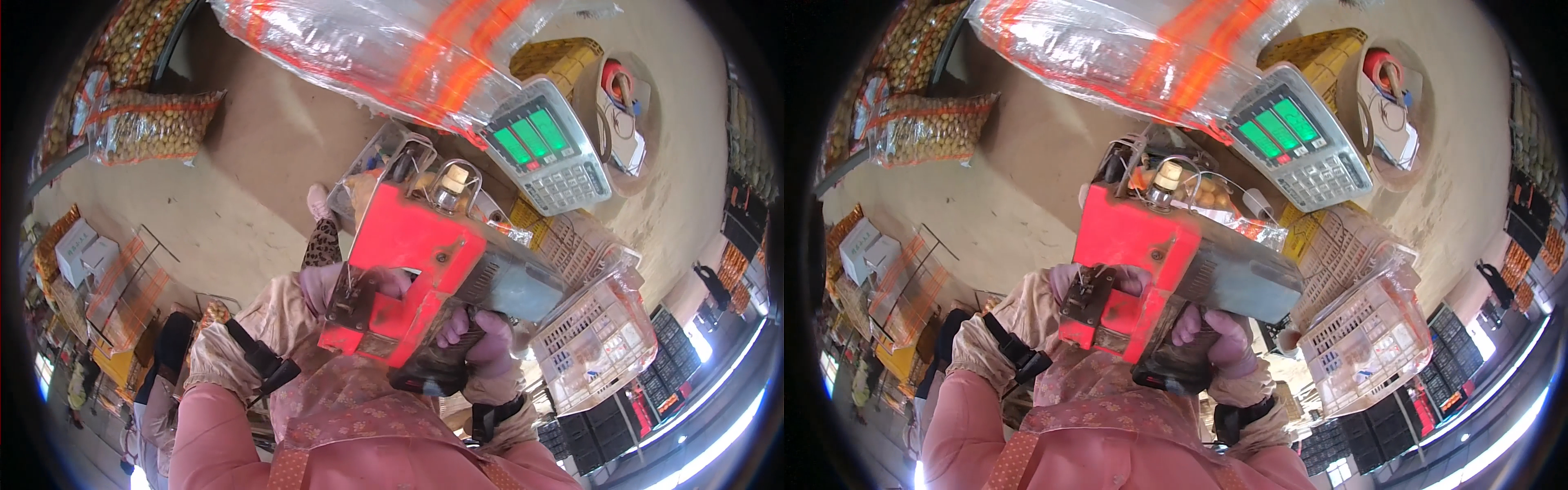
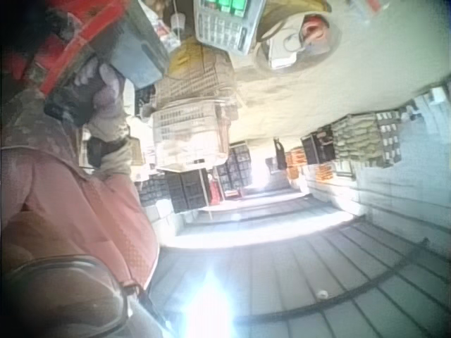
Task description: Bagging and weighing small potatoes in an agricultural processing facility.
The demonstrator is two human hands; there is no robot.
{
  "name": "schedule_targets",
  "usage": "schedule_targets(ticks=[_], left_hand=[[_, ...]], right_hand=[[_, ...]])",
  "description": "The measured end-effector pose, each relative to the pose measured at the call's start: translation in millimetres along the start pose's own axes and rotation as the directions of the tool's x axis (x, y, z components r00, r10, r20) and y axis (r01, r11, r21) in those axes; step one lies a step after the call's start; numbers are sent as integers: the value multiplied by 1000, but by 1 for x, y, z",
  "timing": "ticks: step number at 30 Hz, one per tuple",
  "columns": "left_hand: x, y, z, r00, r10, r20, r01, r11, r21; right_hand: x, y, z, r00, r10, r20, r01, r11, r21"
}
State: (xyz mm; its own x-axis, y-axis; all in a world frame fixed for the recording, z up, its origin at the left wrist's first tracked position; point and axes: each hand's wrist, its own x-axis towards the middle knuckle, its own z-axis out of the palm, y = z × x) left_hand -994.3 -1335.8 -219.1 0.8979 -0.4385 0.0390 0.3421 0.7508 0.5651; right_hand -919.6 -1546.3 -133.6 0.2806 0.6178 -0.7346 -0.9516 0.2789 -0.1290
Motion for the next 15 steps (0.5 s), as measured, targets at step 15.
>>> schedule_targets(ticks=[15], left_hand=[[-157, -136, -81, 50, -499, -865, 249, 845, -473]], right_hand=[[-139, -75, -107, 821, -473, -320, 333, 851, -406]])
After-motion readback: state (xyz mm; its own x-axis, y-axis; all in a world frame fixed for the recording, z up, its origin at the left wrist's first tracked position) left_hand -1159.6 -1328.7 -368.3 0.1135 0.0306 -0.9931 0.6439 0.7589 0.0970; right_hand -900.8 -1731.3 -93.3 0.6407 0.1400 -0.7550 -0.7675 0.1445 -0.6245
